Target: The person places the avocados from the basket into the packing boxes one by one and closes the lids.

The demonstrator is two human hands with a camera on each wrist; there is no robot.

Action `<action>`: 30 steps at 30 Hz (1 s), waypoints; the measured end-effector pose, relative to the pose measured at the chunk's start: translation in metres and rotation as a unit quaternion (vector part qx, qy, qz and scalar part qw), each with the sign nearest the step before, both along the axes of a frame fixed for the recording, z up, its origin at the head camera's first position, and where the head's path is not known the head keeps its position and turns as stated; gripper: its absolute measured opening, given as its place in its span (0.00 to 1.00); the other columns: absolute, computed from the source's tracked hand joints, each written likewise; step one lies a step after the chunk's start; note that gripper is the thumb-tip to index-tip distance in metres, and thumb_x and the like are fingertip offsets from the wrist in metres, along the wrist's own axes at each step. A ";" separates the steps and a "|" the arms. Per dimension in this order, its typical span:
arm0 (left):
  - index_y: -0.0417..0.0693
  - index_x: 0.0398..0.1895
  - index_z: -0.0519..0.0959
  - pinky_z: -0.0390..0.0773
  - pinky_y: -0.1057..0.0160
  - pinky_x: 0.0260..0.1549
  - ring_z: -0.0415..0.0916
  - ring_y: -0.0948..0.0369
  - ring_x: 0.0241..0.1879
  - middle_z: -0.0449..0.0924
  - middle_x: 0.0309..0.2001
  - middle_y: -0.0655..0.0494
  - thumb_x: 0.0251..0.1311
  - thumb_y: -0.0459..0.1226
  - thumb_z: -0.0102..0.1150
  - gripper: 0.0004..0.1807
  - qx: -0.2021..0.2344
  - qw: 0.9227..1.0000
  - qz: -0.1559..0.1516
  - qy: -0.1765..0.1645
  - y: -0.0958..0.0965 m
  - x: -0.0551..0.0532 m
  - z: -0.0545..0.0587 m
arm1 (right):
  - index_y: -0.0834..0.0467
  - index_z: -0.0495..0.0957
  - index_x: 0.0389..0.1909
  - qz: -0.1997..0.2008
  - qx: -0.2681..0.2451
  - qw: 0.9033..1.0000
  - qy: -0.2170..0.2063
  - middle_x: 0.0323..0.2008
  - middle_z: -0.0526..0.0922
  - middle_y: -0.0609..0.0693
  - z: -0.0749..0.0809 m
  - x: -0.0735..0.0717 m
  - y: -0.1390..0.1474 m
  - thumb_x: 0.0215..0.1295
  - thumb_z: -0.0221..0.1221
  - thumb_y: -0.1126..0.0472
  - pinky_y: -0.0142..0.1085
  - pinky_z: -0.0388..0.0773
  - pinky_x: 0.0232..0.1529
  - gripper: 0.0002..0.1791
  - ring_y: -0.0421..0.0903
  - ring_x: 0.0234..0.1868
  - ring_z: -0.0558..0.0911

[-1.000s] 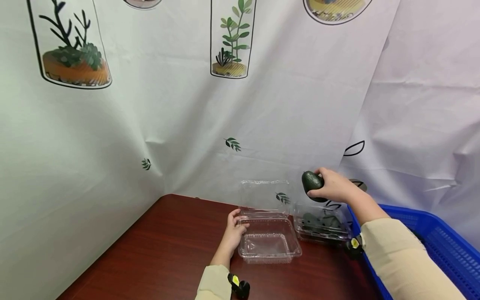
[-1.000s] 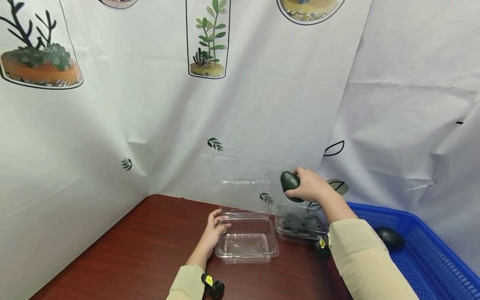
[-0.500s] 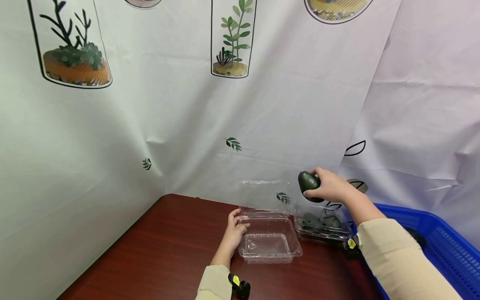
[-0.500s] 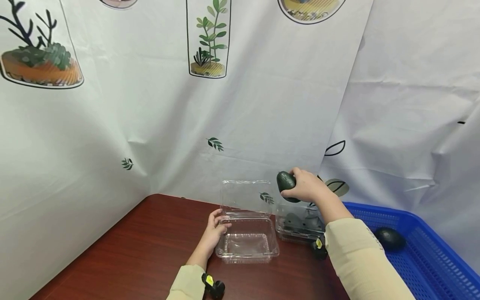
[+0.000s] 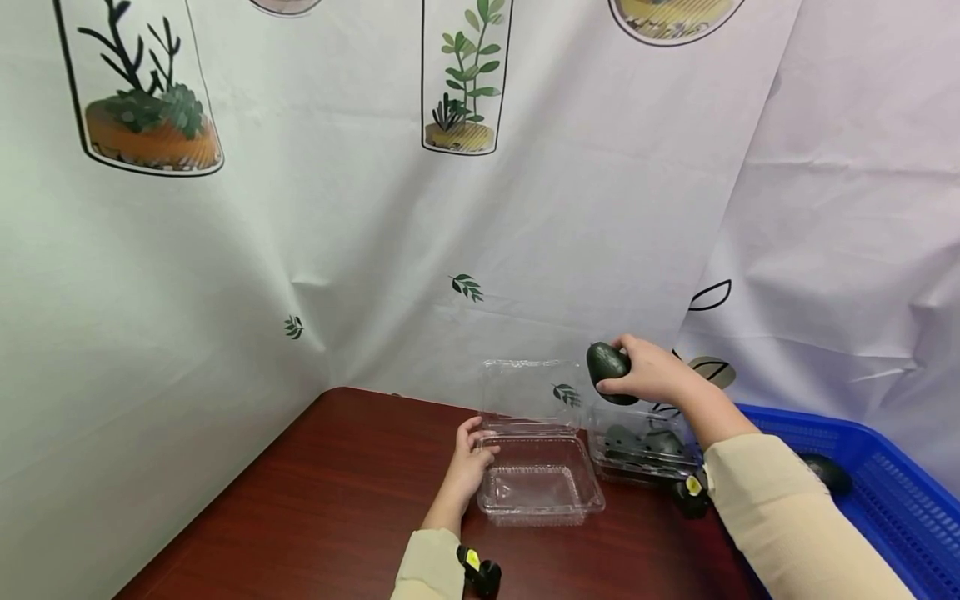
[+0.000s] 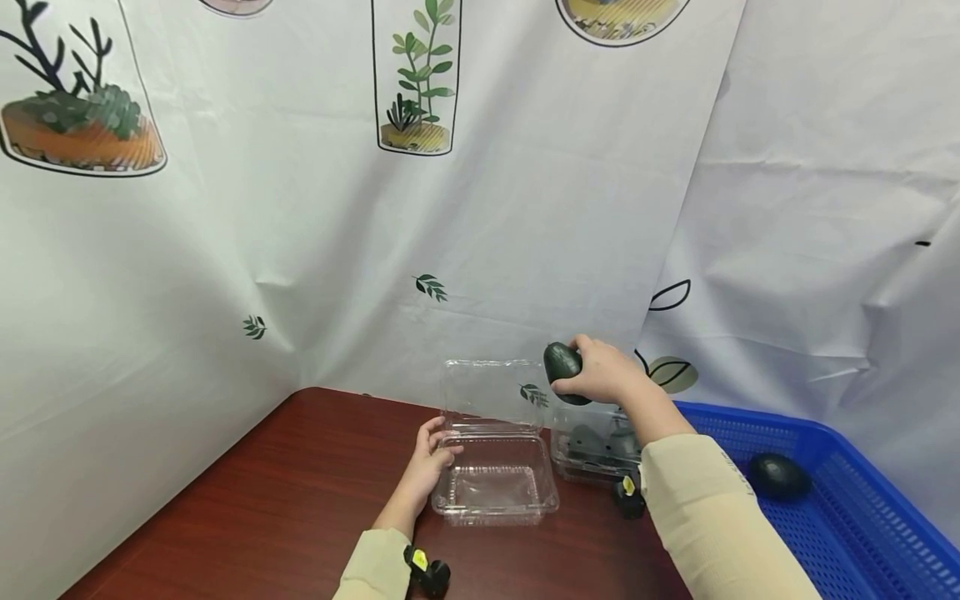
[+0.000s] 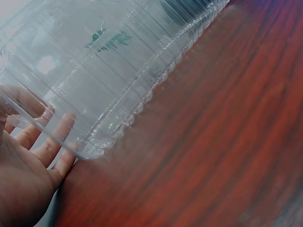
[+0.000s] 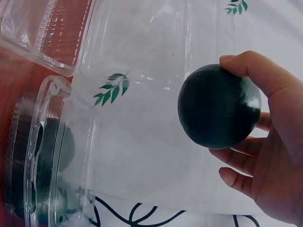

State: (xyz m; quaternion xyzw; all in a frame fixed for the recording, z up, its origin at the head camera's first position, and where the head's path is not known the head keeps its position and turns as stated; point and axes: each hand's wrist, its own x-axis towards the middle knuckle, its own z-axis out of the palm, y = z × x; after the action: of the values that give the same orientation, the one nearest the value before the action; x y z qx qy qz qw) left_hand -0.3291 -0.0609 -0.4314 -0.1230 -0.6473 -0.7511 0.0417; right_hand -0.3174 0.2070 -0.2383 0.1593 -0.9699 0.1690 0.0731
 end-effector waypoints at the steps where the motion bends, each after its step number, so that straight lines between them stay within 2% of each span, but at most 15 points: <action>1: 0.33 0.62 0.51 0.70 0.59 0.35 0.70 0.37 0.46 0.67 0.51 0.34 0.47 0.18 0.41 0.34 0.000 1.000 0.000 -0.003 0.000 0.002 0.003 | 0.68 0.63 0.56 0.001 0.000 1.000 0.000 0.48 0.73 0.66 0.000 0.000 -0.001 0.52 0.64 0.47 0.47 0.74 0.36 0.38 0.55 0.40 0.76; 4: 0.32 0.62 0.50 0.70 0.58 0.36 0.69 0.36 0.47 0.66 0.51 0.33 0.47 0.18 0.41 0.34 -0.005 1.000 0.000 -0.002 0.000 0.008 0.010 | 0.67 0.63 0.56 0.003 0.002 1.000 -0.001 0.48 0.73 0.66 -0.001 -0.001 -0.003 0.52 0.64 0.46 0.47 0.74 0.36 0.38 0.55 0.40 0.76; 9: 0.32 0.63 0.50 0.71 0.57 0.37 0.70 0.37 0.48 0.66 0.51 0.33 0.47 0.18 0.41 0.34 -0.006 1.000 0.002 -0.004 0.000 0.011 0.012 | 0.66 0.64 0.56 0.000 0.008 1.000 -0.005 0.46 0.74 0.63 -0.002 -0.001 -0.007 0.52 0.63 0.45 0.46 0.73 0.35 0.38 0.53 0.38 0.77; 14: 0.33 0.63 0.51 0.71 0.56 0.38 0.70 0.37 0.48 0.66 0.51 0.34 0.47 0.18 0.41 0.34 -0.003 1.000 0.002 -0.005 -0.001 0.009 0.010 | 0.65 0.63 0.57 -0.004 0.014 1.000 -0.011 0.44 0.75 0.61 -0.002 -0.002 -0.011 0.52 0.63 0.44 0.45 0.73 0.34 0.39 0.52 0.38 0.77; 17: 0.35 0.63 0.51 0.71 0.58 0.37 0.71 0.39 0.47 0.67 0.52 0.35 0.47 0.18 0.41 0.35 -0.003 1.000 0.003 -0.004 0.000 0.000 0.000 | 0.65 0.63 0.57 -0.002 0.016 1.000 -0.016 0.44 0.75 0.61 -0.002 -0.003 -0.014 0.52 0.63 0.44 0.45 0.73 0.34 0.39 0.52 0.38 0.77; 21: 0.35 0.63 0.51 0.71 0.59 0.36 0.70 0.38 0.47 0.66 0.52 0.34 0.46 0.18 0.41 0.35 0.000 1.000 0.001 -0.003 0.000 -0.001 -0.001 | 0.64 0.63 0.57 0.002 0.013 1.000 -0.017 0.44 0.75 0.61 -0.003 -0.004 -0.018 0.53 0.63 0.44 0.45 0.74 0.34 0.38 0.52 0.38 0.77; 24: 0.33 0.62 0.50 0.71 0.57 0.37 0.68 0.35 0.48 0.65 0.52 0.31 0.47 0.18 0.40 0.34 -0.004 1.000 -0.003 -0.003 -0.001 0.009 0.010 | 0.65 0.63 0.57 0.007 0.011 1.000 -0.017 0.44 0.75 0.61 -0.004 -0.004 -0.021 0.53 0.63 0.44 0.46 0.74 0.34 0.39 0.53 0.38 0.77; 27: 0.33 0.62 0.50 0.71 0.57 0.39 0.68 0.35 0.49 0.65 0.53 0.31 0.48 0.19 0.40 0.33 -0.009 1.000 -0.005 -0.003 -0.001 0.015 0.015 | 0.64 0.64 0.57 0.009 0.006 1.000 -0.019 0.43 0.75 0.60 -0.006 -0.005 -0.024 0.52 0.63 0.44 0.45 0.74 0.34 0.38 0.52 0.38 0.77; 30: 0.33 0.62 0.50 0.71 0.57 0.40 0.68 0.35 0.49 0.64 0.53 0.31 0.48 0.19 0.40 0.33 -0.011 1.000 -0.005 -0.002 -0.001 0.015 0.015 | 0.64 0.64 0.56 0.012 0.005 1.000 -0.020 0.43 0.76 0.59 -0.007 -0.006 -0.026 0.52 0.63 0.44 0.45 0.74 0.35 0.38 0.51 0.38 0.77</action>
State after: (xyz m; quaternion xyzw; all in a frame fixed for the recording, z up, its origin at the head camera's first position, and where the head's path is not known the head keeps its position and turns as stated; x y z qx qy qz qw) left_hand -0.3137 -0.0623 -0.4165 -0.1249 -0.6550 -0.7444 0.0349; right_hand -0.3230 0.1811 -0.2457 0.1674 -0.9701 0.1684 0.0507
